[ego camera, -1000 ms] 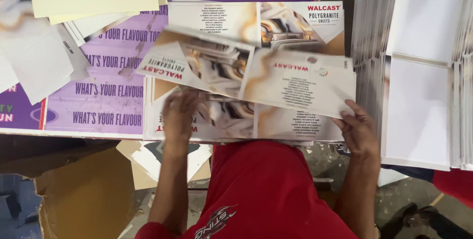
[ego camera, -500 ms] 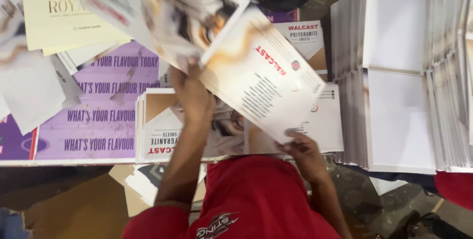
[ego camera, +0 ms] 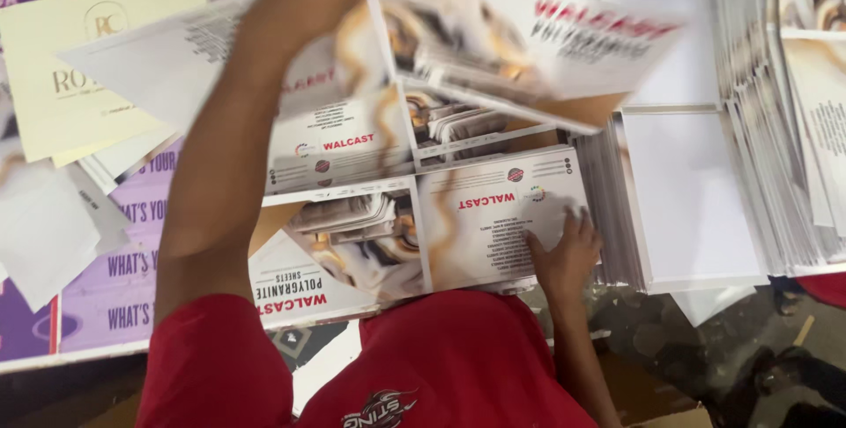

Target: The person repeatedly picks up stacks of printed sheets and inserts them into a larger stack on a table. They handle the papers by hand, aligning and placing them one batch at a time.

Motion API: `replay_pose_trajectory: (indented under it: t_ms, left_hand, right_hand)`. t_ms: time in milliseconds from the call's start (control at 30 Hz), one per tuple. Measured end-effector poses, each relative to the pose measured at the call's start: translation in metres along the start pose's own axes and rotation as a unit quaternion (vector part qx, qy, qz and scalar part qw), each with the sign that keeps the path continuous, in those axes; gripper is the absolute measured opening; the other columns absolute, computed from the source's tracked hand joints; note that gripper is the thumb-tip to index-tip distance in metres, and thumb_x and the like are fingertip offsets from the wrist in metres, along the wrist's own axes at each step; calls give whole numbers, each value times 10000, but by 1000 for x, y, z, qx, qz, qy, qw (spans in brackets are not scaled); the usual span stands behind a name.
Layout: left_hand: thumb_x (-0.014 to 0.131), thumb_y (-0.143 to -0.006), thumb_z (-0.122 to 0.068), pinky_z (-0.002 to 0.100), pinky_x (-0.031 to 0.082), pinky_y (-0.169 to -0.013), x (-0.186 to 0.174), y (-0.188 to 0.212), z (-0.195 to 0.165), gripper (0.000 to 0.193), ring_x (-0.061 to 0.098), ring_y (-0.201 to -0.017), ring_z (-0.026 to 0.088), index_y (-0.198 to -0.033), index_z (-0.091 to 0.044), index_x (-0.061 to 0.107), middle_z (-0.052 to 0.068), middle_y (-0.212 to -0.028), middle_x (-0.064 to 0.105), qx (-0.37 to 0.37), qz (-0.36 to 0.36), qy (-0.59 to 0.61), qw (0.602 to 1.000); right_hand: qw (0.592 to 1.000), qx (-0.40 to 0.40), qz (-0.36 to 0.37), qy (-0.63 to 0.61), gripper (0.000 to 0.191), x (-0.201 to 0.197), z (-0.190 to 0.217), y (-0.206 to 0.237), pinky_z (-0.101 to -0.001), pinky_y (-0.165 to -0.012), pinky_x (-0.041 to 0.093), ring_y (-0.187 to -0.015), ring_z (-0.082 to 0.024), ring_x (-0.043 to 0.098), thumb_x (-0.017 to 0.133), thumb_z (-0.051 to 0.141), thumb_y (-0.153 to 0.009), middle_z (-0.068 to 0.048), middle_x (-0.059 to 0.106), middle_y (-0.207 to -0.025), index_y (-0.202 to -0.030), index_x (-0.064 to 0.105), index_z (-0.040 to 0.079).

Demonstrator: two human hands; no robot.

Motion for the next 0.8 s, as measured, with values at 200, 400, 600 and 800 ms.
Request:
replay_pose_trajectory:
  t_ms: [200, 400, 600, 800]
  left_hand:
    - [771, -894, -284, 492, 505, -898, 154, 4, 45, 413, 658, -1080, 370, -1242, -75, 692, 173, -1181, 699, -48, 199, 66, 977]
    - [737, -965, -360, 485, 484, -1026, 222, 36, 43, 431, 617, -1214, 363, -1278, -72, 670, 177, -1284, 669, -85, 294, 36, 951]
    - [743, -899, -328, 629, 375, -1072, 208, 83, 22, 592, 449, -1386, 381, -1426, -123, 566, 194, -1451, 528, -127, 162, -173, 963]
    - [686, -962, -452, 686, 218, -1146, 149, 253, 25, 643, 328, -1460, 490, -1490, -129, 512, 294, -1568, 385, -427, 17, -167, 889]
  right_hand:
    - [978, 175, 116, -6, 1320, 9, -35, -17, -678, -1071, 333, -1360, -527, 379, 977, 545, -548, -345, 414, -1473, -1502, 327, -94]
    - [972, 198, 124, -1, 1295, 10, -34, -25, -619, -1042, 434, -1304, -538, 457, 1016, 501, -470, -359, 485, -1398, -1400, 397, -155]
    - [975, 191, 110, 10, 1285, 2, -32, -32, -604, -1062, 447, -1285, -534, 489, 1028, 499, -434, -358, 506, -1363, -1347, 408, -158]
    - [978, 170, 95, 79, 1383, -10, -28, -36, -608, -957, 514, -1293, -552, 476, 1042, 552, -420, -399, 440, -1384, -1312, 343, -240]
Point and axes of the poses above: each hand's wrist, its own y-axis away from the middle knuckle, its own x-axis out of the palm, z = x × y, the point moved 7 cm from there along -y, towards the middle knuckle
